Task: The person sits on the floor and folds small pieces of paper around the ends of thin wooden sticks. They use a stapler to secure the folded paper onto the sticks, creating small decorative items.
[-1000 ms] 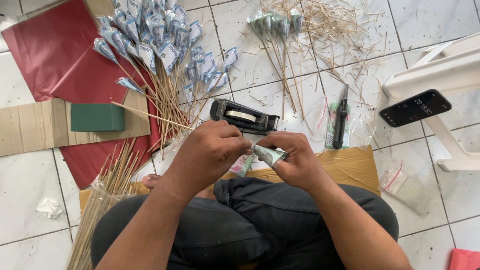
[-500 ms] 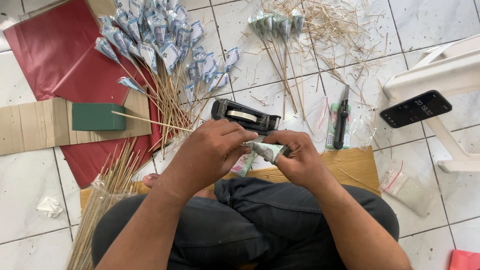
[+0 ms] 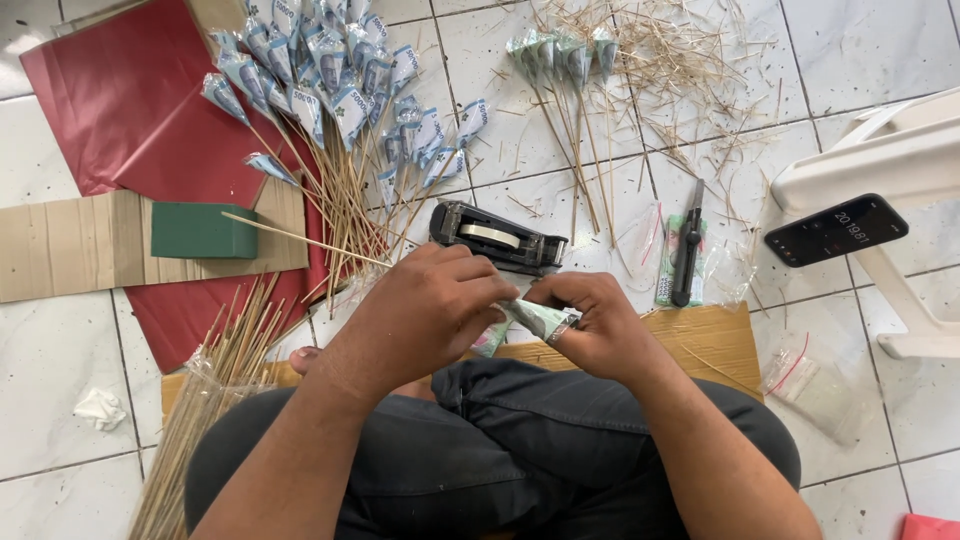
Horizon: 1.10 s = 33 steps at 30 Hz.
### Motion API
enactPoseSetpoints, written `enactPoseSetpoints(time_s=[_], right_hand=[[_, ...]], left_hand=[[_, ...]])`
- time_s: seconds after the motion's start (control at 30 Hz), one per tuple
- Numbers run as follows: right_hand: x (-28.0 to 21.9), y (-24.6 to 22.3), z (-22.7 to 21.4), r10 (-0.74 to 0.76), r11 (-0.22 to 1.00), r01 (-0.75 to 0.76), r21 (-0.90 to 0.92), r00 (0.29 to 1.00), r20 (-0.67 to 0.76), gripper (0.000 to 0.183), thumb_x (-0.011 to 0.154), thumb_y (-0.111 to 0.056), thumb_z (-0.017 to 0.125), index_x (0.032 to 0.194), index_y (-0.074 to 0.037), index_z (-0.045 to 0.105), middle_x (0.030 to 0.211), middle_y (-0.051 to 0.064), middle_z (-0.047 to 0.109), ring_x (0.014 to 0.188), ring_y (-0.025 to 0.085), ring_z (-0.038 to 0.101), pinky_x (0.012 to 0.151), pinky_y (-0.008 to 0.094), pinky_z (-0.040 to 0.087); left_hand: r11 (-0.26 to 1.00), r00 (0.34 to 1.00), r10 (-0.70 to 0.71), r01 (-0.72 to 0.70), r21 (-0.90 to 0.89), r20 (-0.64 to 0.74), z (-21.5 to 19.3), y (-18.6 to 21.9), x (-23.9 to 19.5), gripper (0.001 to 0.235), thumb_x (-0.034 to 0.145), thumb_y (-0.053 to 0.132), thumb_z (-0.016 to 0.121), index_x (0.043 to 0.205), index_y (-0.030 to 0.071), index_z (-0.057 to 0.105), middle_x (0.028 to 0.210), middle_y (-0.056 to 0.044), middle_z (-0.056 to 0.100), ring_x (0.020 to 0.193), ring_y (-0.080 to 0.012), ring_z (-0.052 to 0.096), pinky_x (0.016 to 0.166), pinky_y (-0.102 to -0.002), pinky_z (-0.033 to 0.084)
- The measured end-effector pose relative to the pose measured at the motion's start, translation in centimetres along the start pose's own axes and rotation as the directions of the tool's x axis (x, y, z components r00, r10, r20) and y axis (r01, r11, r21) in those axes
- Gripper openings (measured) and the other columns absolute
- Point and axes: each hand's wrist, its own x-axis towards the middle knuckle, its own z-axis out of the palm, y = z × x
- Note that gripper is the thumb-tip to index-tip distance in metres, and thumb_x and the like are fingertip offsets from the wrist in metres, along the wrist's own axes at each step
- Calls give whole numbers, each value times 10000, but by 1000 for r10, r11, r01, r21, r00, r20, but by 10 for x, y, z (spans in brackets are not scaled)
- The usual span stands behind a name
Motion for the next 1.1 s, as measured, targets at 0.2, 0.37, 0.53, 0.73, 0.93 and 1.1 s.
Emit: enactPoseSetpoints(time_s=[0.2, 0.37, 0.53, 0.73, 0.93, 1.1], right_hand=[[0, -13, -1, 72, 992, -72, 103, 997, 1, 113, 824, -14, 730, 914, 8, 794, 679, 143, 743, 666, 159, 650, 598, 322, 558], [1, -13, -7, 79, 995, -79, 56, 997, 8, 152, 820, 2, 701, 943, 59, 770, 680, 175, 723, 691, 182, 630, 620, 358, 565], [-2, -12, -5, 69, 998, -69, 14, 997, -33, 195, 732, 28, 639, 859, -5, 782, 615, 142, 688, 629, 176, 634, 575, 342, 537], [-3, -31, -4, 20, 997, -27, -78, 996, -89, 233, 704, 47, 645, 879, -14, 786, 616, 163, 692, 607, 218, 675, 583, 362, 556], [-7, -40, -17, -301, 910, 221, -352, 934, -192, 468, 923, -312, 731, 1293, -28, 694, 1102, 164, 743, 930, 380, 733, 842, 502, 600], [-11, -37, -6, -567, 715, 395, -577, 810, -148, 319, 889, -212, 826, 1172, -120, 711, 1073, 222, 561, 1002, 446, 661, 923, 602, 564]], left_hand=[[999, 999, 33, -32, 38, -19, 2, 1, 0, 125, 1028, 232, 676, 1094, 128, 695, 974, -49, 688, 985, -236, 712, 787, -412, 577], [997, 1000, 16, -17, 82, 13, 8, -5, -3, 149, 1004, 220, 713, 1114, 119, 707, 986, -62, 709, 981, -238, 723, 815, -414, 593], [999, 1000, 3, -3, 33, 10, 4, 2, 1, 243, 989, 222, 720, 1205, 115, 687, 1028, -80, 704, 1040, -268, 710, 847, -453, 587], [997, 999, 11, -14, -70, -38, 4, 5, 4, 203, 986, 111, 699, 1187, 85, 685, 1019, -105, 691, 1066, -310, 696, 900, -478, 585], [969, 964, -128, 71, -236, -233, 14, -3, 4, 190, 970, 113, 735, 1154, 147, 704, 965, -28, 671, 988, -232, 714, 895, -389, 594], [856, 915, -279, 99, -507, -293, 15, 11, 7, 297, 934, 149, 777, 1211, 172, 674, 961, -48, 743, 897, -259, 768, 830, -438, 625]])
